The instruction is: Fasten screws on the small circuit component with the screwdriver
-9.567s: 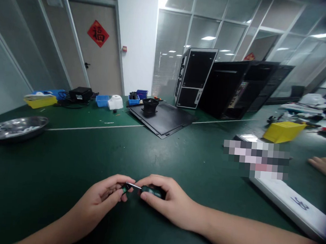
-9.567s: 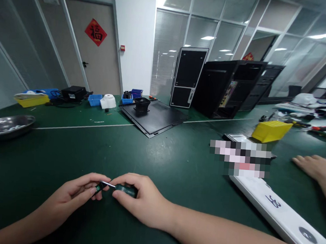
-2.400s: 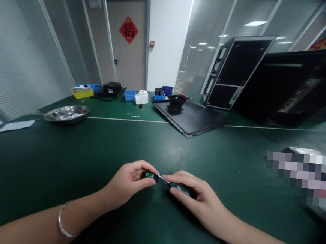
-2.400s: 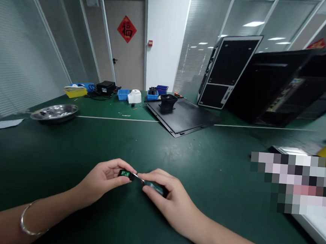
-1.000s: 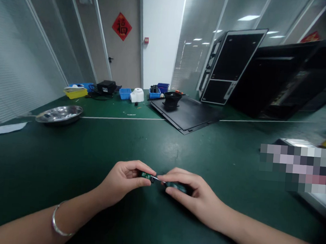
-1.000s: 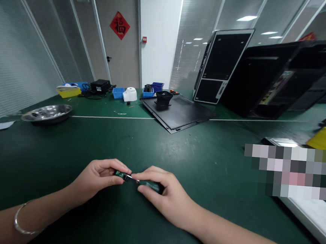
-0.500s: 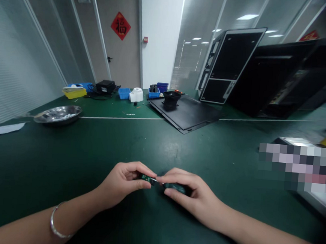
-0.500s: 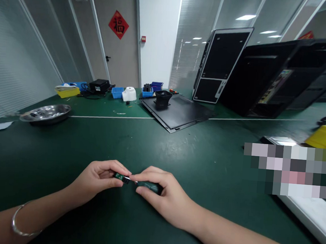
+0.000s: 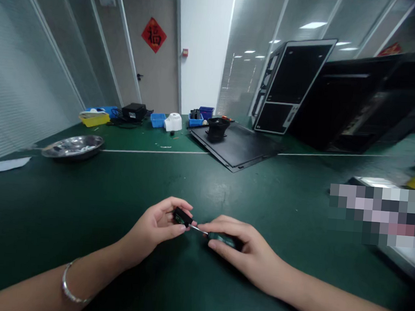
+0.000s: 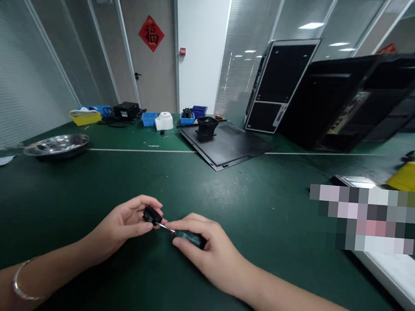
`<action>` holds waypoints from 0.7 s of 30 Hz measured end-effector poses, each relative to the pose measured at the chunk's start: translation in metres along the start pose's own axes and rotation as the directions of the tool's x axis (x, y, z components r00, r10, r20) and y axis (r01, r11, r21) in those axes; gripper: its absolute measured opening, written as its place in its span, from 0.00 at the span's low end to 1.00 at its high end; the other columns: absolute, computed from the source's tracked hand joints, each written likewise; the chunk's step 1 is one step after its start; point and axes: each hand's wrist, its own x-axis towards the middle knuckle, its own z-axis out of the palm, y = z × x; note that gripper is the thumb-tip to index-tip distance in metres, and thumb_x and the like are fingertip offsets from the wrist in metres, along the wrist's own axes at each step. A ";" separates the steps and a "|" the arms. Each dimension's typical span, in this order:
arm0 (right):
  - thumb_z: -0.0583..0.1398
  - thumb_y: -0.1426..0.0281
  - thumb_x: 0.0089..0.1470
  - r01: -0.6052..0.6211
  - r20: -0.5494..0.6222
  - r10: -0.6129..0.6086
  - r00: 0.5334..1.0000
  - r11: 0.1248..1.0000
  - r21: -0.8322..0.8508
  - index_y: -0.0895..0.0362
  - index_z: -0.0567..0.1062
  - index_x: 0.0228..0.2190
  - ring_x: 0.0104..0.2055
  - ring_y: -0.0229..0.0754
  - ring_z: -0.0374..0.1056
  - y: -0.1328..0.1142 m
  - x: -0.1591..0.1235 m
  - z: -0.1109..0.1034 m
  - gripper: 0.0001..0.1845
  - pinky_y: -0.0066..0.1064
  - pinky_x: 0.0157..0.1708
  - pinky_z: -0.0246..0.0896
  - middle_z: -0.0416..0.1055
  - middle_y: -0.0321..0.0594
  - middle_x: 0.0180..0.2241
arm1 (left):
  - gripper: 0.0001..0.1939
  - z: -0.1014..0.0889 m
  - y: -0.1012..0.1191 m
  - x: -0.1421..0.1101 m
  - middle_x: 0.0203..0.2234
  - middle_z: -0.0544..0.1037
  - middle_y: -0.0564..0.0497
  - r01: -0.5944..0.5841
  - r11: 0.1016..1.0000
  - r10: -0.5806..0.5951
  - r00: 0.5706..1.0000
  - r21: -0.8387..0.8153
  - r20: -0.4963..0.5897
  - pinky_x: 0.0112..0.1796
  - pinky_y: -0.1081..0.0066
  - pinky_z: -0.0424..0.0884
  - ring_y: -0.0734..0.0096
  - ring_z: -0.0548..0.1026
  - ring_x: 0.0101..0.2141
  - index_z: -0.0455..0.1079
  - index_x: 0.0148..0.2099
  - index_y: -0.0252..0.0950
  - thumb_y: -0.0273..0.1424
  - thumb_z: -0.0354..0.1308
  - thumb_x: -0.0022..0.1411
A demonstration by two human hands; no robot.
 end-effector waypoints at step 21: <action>0.59 0.66 0.60 0.002 -0.027 -0.002 1.000 1.000 0.005 0.50 0.77 0.47 0.42 0.40 0.70 0.003 0.000 0.000 0.14 0.33 0.43 0.64 0.74 0.41 0.41 | 0.16 0.000 0.000 -0.001 0.38 0.74 0.47 0.004 1.000 -0.006 0.997 0.020 0.072 0.47 0.61 0.68 0.66 0.75 0.39 0.68 0.52 0.34 0.28 0.59 0.62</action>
